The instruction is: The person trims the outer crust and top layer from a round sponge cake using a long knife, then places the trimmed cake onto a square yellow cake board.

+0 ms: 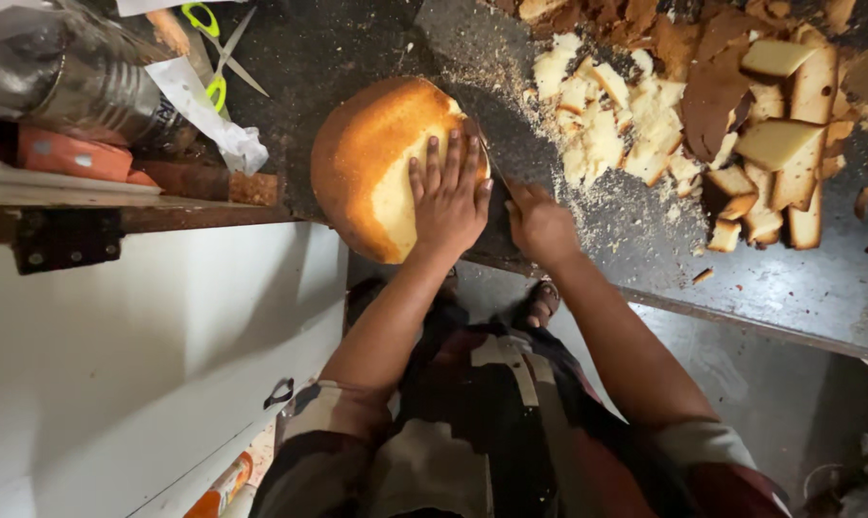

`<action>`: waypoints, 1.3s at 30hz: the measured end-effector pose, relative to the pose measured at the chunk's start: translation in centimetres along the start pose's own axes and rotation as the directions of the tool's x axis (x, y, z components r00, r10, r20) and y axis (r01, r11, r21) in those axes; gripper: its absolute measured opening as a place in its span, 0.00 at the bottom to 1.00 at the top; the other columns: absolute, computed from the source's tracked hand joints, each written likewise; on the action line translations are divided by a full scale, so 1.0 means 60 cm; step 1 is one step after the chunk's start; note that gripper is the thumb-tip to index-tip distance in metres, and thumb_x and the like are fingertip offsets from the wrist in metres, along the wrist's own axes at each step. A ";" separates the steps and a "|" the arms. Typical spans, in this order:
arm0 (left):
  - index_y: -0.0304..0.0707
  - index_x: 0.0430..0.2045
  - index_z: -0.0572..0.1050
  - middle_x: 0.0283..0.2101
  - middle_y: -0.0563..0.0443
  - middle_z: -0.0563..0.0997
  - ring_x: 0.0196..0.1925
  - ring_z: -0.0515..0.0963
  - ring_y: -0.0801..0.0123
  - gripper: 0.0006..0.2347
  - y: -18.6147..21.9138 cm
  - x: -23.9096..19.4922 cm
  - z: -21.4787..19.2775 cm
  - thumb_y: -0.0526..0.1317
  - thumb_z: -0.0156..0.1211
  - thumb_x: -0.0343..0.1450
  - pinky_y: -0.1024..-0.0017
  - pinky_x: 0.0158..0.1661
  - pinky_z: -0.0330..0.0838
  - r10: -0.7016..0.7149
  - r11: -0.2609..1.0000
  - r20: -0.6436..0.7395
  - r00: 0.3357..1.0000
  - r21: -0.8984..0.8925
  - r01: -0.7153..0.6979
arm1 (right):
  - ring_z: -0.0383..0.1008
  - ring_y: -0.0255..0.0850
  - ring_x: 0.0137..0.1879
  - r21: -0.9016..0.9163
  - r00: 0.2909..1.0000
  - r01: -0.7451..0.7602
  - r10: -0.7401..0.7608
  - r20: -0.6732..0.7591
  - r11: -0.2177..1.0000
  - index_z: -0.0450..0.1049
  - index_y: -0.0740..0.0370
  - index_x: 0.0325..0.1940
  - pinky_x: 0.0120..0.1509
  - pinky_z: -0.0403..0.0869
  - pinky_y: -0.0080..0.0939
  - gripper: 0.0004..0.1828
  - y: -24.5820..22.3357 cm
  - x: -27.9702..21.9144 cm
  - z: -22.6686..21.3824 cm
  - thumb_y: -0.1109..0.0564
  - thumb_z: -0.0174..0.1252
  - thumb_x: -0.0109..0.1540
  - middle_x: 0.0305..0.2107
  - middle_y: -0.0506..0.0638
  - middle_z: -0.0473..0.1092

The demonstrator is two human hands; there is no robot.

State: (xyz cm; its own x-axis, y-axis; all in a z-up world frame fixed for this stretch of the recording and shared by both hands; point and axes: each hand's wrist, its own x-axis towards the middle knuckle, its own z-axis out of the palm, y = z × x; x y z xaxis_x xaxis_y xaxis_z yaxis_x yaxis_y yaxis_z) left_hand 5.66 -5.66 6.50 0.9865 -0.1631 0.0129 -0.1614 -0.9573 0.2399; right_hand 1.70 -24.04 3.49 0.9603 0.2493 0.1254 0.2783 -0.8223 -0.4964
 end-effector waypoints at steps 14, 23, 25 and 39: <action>0.33 0.69 0.58 0.67 0.35 0.66 0.71 0.60 0.45 0.35 -0.110 0.162 -0.045 0.63 0.46 0.75 0.46 0.71 0.44 0.018 0.999 0.152 0.988 0.043 -0.025 | 0.75 0.52 0.35 0.009 0.992 -0.097 0.098 -0.076 0.995 0.67 0.58 0.71 0.37 0.76 0.50 0.30 0.009 -0.146 -0.041 0.61 0.59 0.62 0.38 0.57 0.72; 0.31 0.73 0.52 0.78 0.35 0.48 0.80 0.42 0.42 0.35 -0.031 0.076 -0.006 0.56 0.49 0.75 0.40 0.73 0.29 0.096 0.993 0.044 0.994 0.065 -0.099 | 0.73 0.51 0.30 0.037 0.993 -0.071 0.074 -0.089 0.997 0.68 0.58 0.72 0.33 0.74 0.50 0.27 -0.036 -0.181 -0.048 0.60 0.58 0.66 0.32 0.55 0.69; 0.31 0.73 0.52 0.78 0.34 0.49 0.80 0.42 0.41 0.35 -0.034 0.076 -0.005 0.55 0.49 0.75 0.40 0.73 0.30 0.103 0.992 0.037 0.994 0.075 -0.105 | 0.72 0.51 0.28 0.023 0.994 -0.099 0.100 -0.041 0.995 0.68 0.58 0.71 0.31 0.74 0.50 0.27 -0.034 -0.174 -0.045 0.59 0.57 0.67 0.32 0.55 0.69; 0.38 0.71 0.56 0.73 0.29 0.55 0.76 0.49 0.38 0.38 -0.055 0.136 -0.078 0.70 0.43 0.74 0.41 0.73 0.33 -0.144 0.985 0.330 0.933 0.139 0.103 | 0.76 0.51 0.29 -0.131 0.908 -0.305 0.330 0.259 0.943 0.63 0.51 0.73 0.28 0.75 0.51 0.30 0.044 -0.277 -0.048 0.56 0.56 0.66 0.33 0.55 0.73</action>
State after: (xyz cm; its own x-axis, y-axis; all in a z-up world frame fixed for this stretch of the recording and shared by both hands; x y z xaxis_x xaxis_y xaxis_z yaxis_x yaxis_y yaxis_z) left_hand 14.34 -2.71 10.37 0.9346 -0.0927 -0.3433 -0.0609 -0.9929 0.1022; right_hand -13.48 -31.85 2.57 0.9582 0.0879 -0.2724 -0.0276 -0.9188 -0.3937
